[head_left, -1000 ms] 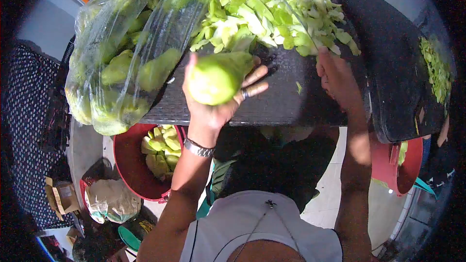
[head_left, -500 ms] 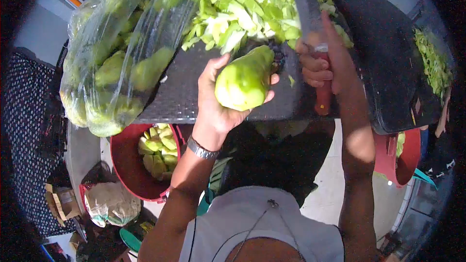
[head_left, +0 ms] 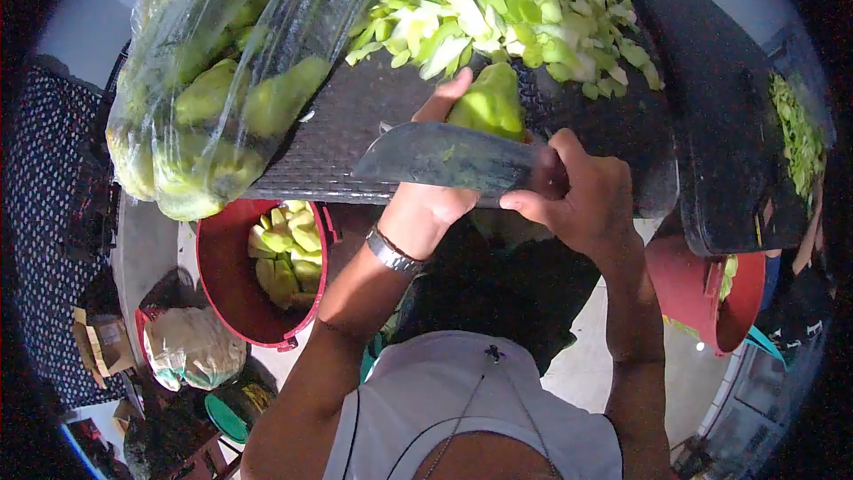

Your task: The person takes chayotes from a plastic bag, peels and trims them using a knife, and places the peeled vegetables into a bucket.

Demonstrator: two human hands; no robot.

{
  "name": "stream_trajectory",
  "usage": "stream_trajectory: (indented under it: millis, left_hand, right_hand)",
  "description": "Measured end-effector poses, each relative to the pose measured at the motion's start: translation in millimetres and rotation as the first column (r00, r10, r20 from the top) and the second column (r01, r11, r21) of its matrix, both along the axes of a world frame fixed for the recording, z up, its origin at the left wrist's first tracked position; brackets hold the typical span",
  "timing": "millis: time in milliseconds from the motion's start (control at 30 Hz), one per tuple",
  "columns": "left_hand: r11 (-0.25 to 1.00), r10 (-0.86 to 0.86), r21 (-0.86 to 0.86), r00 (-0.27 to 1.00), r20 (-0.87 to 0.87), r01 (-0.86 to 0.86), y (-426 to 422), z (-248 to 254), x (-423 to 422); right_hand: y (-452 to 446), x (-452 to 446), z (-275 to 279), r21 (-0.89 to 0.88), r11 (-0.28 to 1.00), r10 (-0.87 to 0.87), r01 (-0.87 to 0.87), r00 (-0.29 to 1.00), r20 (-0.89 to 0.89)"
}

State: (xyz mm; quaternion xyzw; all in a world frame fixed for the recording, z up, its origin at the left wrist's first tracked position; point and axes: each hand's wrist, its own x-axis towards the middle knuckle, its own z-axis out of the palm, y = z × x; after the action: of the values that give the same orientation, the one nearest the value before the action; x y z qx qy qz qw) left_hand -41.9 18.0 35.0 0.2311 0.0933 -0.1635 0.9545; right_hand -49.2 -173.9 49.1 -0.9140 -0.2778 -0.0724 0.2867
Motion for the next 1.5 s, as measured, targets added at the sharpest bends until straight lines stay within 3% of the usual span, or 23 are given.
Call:
stream_trajectory:
  millis: [100,400,500,733,833,933,1033,1133,1167,1233,1367,1467,1500]
  left_hand:
    - [1.0,-0.004,-0.026,0.997,-0.075,0.002,-4.2,-2.7,0.2]
    - [0.998,-0.053,-0.022,0.999,-0.005,0.053,-3.2,-20.3,-2.5]
    - [0.991,-0.088,-0.101,0.996,-0.01,0.087,-2.2,-19.1,-2.6]
    - [0.994,-0.011,-0.109,1.0,-0.027,0.008,-6.3,-22.2,-2.3]
    - [0.998,0.058,-0.004,0.997,-0.044,-0.058,-7.6,-18.6,-4.8]
    - [0.988,0.05,0.147,0.998,0.049,-0.056,-1.4,-12.4,-11.4]
    - [0.989,0.068,0.127,0.998,0.018,-0.069,-0.5,-9.3,-7.3]
    - [0.961,0.278,0.02,0.957,-0.083,-0.277,-11.6,-20.8,1.7]
    - [0.935,0.31,0.165,0.95,0.044,-0.313,-15.0,-23.8,1.7]
    - [0.999,0.019,-0.045,0.999,0.046,-0.017,-2.5,-22.6,0.2]
    - [0.993,0.08,0.086,0.995,0.053,-0.084,-5.5,-21.3,-2.3]
    - [0.977,0.162,0.13,0.985,0.064,-0.169,-6.8,-23.3,-7.3]
    - [0.97,0.187,0.145,0.981,0.055,-0.193,-3.6,-22.1,-14.7]
  right_hand:
    - [0.5,0.1,-3.0,-0.011,1.0,0.021,-0.02,0.999,0.037]
    - [0.6,2.9,-7.0,-0.076,0.996,0.05,-0.044,0.995,0.086]
    - [1.4,3.0,-5.7,-0.061,0.997,0.059,-0.054,0.995,0.076]
    - [6.2,3.3,-2.5,-0.05,0.997,0.054,-0.052,0.998,0.034]
    - [-1.7,16.6,-7.0,-0.058,0.998,0.014,-0.016,0.999,-0.041]
    - [-28.3,68.4,-31.6,-0.073,0.952,-0.296,0.297,0.955,0.029]
    - [-28.4,67.6,-14.2,0.072,0.968,-0.226,0.24,0.96,-0.168]
    - [-5.5,25.8,15.1,-0.074,0.997,-0.05,0.031,0.963,-0.265]
    - [0.0,18.4,13.4,-0.041,0.999,-0.009,-0.001,0.973,-0.231]
    - [8.6,9.5,6.9,0.022,0.997,0.073,-0.07,0.984,-0.164]
    - [8.8,10.0,6.4,-0.057,0.997,0.042,-0.05,0.99,-0.133]
    - [0.4,21.2,-0.2,-0.007,0.999,0.043,-0.045,0.988,-0.15]
    - [-8.3,33.6,-7.9,-0.028,0.998,-0.059,0.055,0.988,-0.146]
